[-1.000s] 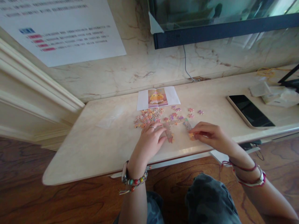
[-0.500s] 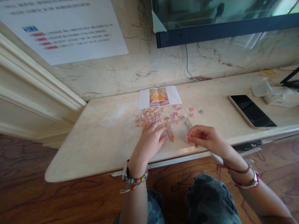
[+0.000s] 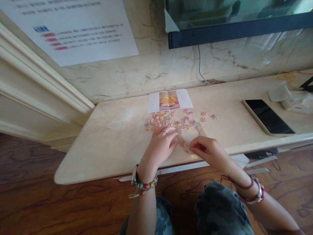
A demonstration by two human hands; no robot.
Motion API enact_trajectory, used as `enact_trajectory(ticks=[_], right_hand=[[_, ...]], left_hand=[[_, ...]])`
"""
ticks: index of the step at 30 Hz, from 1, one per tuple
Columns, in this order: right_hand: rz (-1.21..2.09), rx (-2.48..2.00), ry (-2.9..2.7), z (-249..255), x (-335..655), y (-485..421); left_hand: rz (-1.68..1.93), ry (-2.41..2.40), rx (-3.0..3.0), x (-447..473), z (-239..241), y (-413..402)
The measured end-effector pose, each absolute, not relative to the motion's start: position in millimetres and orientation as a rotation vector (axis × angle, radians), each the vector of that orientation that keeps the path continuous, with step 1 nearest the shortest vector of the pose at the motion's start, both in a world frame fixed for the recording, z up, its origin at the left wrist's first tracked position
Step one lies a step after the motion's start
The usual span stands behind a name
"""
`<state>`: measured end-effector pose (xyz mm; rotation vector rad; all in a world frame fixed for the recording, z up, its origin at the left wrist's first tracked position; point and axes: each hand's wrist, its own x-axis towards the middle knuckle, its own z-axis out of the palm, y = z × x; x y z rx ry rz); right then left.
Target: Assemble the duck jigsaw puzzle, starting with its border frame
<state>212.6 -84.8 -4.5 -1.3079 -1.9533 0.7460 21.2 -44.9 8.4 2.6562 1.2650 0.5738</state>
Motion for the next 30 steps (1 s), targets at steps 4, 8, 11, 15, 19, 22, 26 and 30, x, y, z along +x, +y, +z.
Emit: enact_trajectory(ticks=[4,8,11,15,19,22,26,30], right_hand=[[0.706,-1.326,-1.973,-5.1,206.7,-84.6],[0.633,-1.303,-1.999,-8.0,203.2,-84.2],[0.605,-1.265,-2.023,-10.0,202.4,-83.6],[0.560,-1.243,-2.060,-10.7,202.4,-82.4],[0.474,-1.253,-2.090,-12.6,201.8,-81.3],[0.459,-1.282,-2.087,-14.2,201.2,-81.5],[0.468,-1.285,-2.115,-12.6,202.3,-82.9],[0.501,-1.242,-2.171,-8.9,204.3,-84.0]], left_hand=[[0.619,1.158,2.642,20.3,5.9,-43.0],[0.653,1.052,2.604,21.7,4.4,-42.6],[0.637,1.014,2.569,22.9,3.8,-43.5],[0.599,1.019,2.555,23.2,3.5,-45.0],[0.586,1.033,2.566,23.9,3.0,-45.7],[0.570,1.048,2.572,25.0,2.3,-45.9],[0.552,1.059,2.575,25.7,2.4,-46.3],[0.550,1.058,2.571,25.4,4.0,-46.6]])
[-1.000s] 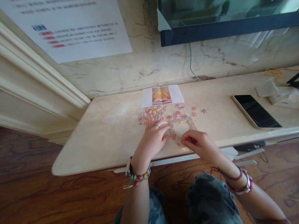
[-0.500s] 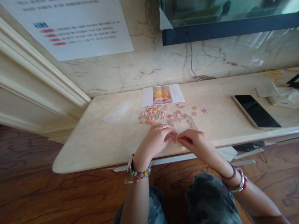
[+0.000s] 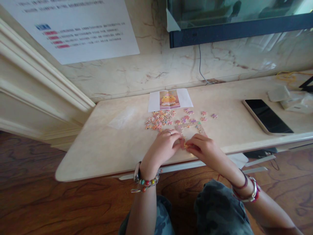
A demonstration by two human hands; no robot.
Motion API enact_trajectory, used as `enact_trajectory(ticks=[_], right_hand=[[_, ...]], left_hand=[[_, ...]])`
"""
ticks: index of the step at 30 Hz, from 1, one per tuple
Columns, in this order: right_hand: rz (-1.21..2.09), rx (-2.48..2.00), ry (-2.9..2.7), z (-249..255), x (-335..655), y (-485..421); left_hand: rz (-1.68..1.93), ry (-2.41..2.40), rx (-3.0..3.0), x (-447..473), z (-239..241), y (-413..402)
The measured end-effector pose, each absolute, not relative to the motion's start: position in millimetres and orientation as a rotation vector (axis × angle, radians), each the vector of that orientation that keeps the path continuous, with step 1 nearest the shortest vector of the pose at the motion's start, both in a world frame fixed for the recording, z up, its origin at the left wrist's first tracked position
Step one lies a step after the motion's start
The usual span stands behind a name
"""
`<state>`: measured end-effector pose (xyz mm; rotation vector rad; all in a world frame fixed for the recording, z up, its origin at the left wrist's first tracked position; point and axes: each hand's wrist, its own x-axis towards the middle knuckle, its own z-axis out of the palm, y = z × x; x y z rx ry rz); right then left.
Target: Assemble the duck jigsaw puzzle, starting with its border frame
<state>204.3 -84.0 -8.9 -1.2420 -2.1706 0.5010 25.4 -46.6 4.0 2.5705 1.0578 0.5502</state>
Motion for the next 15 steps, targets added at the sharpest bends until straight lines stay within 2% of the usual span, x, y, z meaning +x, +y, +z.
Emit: enact_trajectory(ticks=[15], right_hand=[[0.418,-1.230,-2.175,-10.4,203.1,-86.4]], left_hand=[[0.535,1.070,2.551,27.5,7.2,-47.3]])
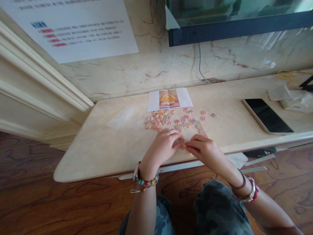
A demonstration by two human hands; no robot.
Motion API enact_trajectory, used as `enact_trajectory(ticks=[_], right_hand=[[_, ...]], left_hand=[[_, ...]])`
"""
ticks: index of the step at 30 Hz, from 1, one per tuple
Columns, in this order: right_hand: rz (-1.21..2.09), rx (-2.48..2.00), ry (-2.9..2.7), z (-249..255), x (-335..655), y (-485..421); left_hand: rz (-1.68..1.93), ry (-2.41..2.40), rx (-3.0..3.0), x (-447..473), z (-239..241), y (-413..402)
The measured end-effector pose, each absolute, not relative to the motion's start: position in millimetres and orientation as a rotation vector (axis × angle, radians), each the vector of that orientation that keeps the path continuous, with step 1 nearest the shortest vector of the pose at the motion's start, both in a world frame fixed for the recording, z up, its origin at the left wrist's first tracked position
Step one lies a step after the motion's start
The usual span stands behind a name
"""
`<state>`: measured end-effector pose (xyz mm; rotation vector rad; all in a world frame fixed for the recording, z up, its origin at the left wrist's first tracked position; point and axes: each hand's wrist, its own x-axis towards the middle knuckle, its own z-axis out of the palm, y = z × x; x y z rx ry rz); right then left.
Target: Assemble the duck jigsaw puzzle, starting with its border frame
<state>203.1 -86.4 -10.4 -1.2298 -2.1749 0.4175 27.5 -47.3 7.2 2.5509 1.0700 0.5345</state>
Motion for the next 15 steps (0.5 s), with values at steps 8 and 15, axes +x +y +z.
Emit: enact_trajectory(ticks=[8,15], right_hand=[[0.205,-1.246,-2.306,-14,201,-93],[-0.004,-1.283,-2.492,-13,201,-100]], left_hand=[[0.505,1.124,2.571,32,8,-48],[0.503,1.146,2.610,34,6,-49]])
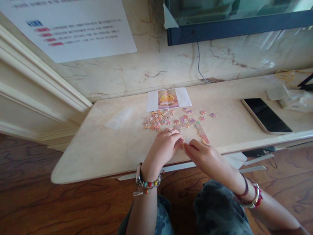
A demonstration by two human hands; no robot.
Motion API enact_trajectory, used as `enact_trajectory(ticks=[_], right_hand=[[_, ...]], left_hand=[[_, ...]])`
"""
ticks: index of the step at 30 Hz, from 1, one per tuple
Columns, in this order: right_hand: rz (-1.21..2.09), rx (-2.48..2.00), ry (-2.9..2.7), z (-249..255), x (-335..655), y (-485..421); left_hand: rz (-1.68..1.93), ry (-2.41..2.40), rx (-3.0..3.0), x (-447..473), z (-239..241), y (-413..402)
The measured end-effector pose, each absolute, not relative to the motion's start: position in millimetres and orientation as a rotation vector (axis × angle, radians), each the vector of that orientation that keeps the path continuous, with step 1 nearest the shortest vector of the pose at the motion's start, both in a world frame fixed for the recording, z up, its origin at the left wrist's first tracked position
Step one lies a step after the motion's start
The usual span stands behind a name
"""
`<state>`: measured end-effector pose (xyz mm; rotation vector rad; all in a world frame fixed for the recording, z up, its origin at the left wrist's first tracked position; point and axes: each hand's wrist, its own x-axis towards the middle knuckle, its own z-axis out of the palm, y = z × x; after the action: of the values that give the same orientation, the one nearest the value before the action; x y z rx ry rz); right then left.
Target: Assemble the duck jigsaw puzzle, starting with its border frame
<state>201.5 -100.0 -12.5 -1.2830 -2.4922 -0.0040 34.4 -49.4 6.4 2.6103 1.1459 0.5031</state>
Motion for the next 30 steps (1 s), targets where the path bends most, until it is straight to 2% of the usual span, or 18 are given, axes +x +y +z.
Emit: enact_trajectory(ticks=[5,14,19,23,30], right_hand=[[0.133,-1.240,-2.388,-13,208,-100],[0.189,-1.218,-2.485,-4,206,-98],[0.333,-1.165,-2.167,-2,223,-93],[0.229,-1.301,-1.945,3,253,-79],[0.155,-1.371,-1.956,-11,286,-55]], left_hand=[[0.538,1.079,2.597,30,6,-49],[0.538,1.122,2.551,32,7,-50],[0.506,1.163,2.563,34,9,-52],[0.494,1.163,2.585,34,10,-53],[0.498,1.271,2.609,33,11,-54]])
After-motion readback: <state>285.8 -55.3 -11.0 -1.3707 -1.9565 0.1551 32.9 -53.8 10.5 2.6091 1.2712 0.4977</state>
